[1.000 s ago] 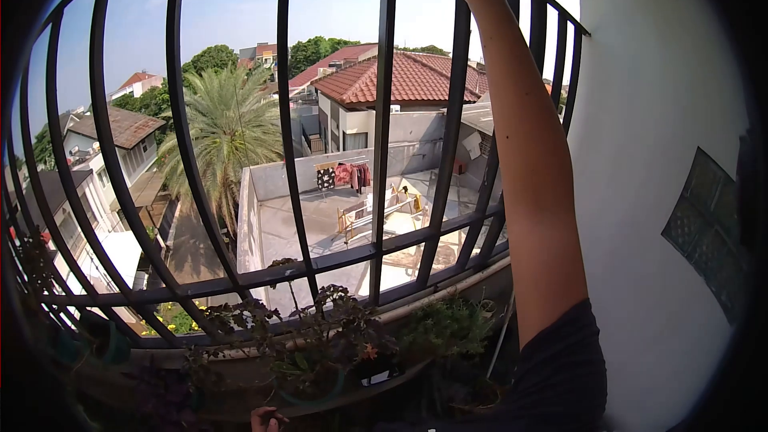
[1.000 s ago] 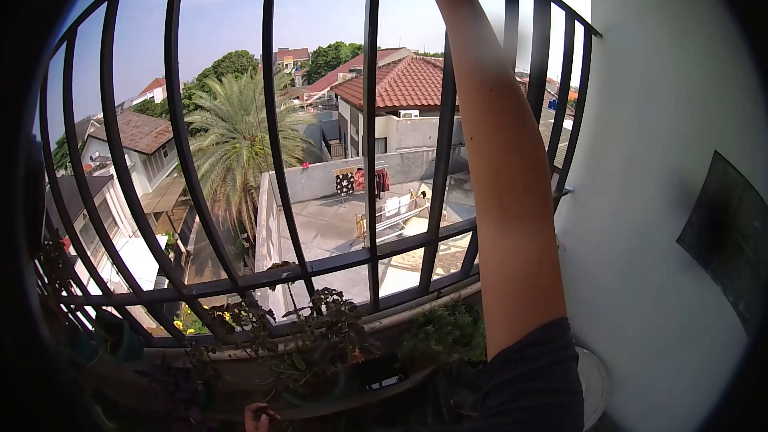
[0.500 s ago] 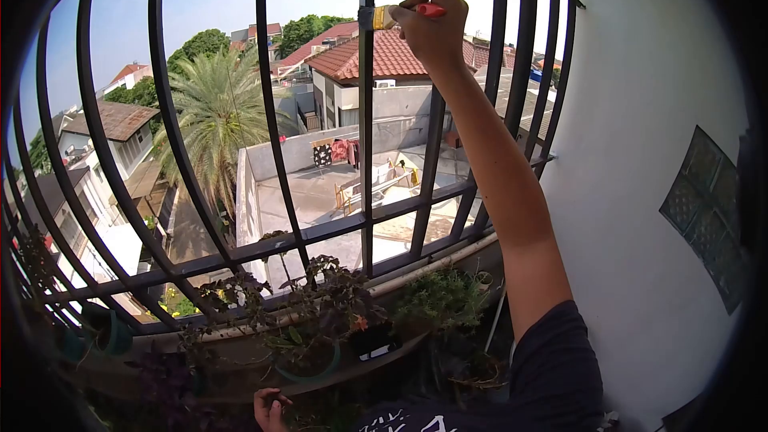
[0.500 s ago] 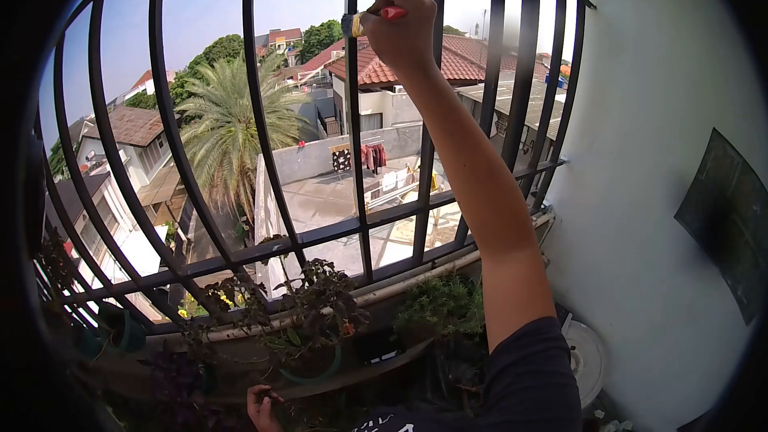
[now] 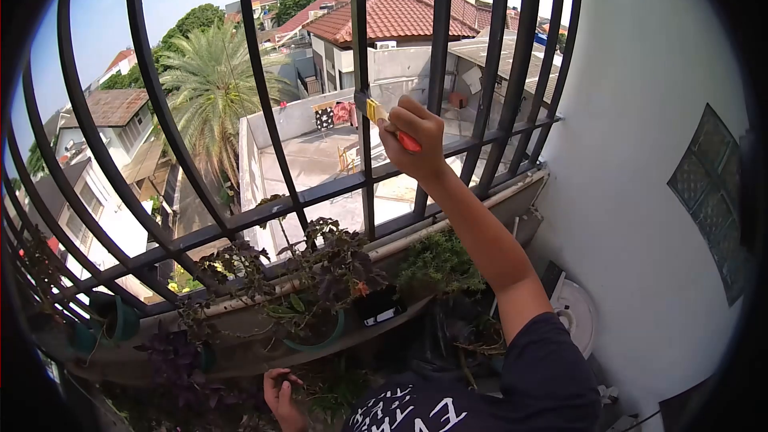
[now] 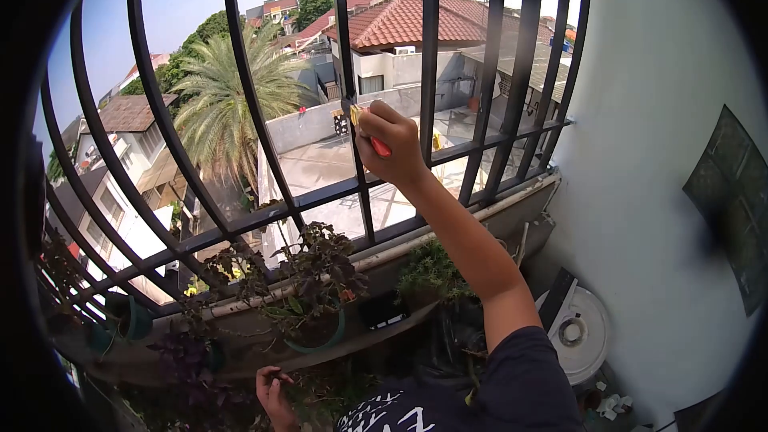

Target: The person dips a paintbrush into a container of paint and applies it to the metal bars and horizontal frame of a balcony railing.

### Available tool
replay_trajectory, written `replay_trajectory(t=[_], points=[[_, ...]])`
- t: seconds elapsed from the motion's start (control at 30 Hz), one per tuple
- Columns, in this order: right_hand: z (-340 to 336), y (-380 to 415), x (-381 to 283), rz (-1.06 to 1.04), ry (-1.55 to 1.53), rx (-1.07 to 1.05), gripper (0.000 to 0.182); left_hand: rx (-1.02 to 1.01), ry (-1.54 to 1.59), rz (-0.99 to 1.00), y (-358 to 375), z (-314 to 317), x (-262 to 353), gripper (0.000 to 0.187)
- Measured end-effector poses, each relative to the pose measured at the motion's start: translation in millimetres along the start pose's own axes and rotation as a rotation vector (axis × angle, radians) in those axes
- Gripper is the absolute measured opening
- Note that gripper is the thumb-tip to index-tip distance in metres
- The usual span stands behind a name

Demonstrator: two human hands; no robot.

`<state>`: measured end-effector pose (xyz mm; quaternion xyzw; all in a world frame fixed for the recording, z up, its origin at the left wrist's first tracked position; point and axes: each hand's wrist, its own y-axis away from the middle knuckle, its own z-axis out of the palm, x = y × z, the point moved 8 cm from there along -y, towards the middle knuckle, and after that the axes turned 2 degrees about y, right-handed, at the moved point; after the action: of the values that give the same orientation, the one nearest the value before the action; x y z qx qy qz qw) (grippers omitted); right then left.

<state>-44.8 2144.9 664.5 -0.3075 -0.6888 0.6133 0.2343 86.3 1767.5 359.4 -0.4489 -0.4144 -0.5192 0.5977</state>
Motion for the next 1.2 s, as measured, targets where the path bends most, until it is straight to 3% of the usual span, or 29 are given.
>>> replay_trajectory(t=[0.23, 0.57, 0.7, 0.8, 1.03, 1.2], points=[[5, 67, 13, 0.084, -0.009, 0.006, 0.027, 0.047, 0.059, 0.002, -4, 8, -6, 0.025], [23, 152, 8, 0.1, 0.053, -0.072, 0.014, 0.014, 0.017, -0.037, -9, 20, -16, 0.025], [16, 154, -3, 0.13, 0.064, -0.082, 0.017, 0.028, 0.007, -0.041, -8, 18, -19, 0.025], [15, 168, -4, 0.031, 0.001, 0.023, 0.022, 0.042, 0.004, -0.057, -10, 18, -22, 0.026], [1, 180, 25, 0.057, 0.239, 0.015, 0.024, 0.069, -0.025, -0.068, -19, 31, -20, 0.026], [-2, 178, 8, 0.016, 0.089, 0.156, 0.025, 0.036, -0.033, -0.077, -29, 44, -23, 0.026]])
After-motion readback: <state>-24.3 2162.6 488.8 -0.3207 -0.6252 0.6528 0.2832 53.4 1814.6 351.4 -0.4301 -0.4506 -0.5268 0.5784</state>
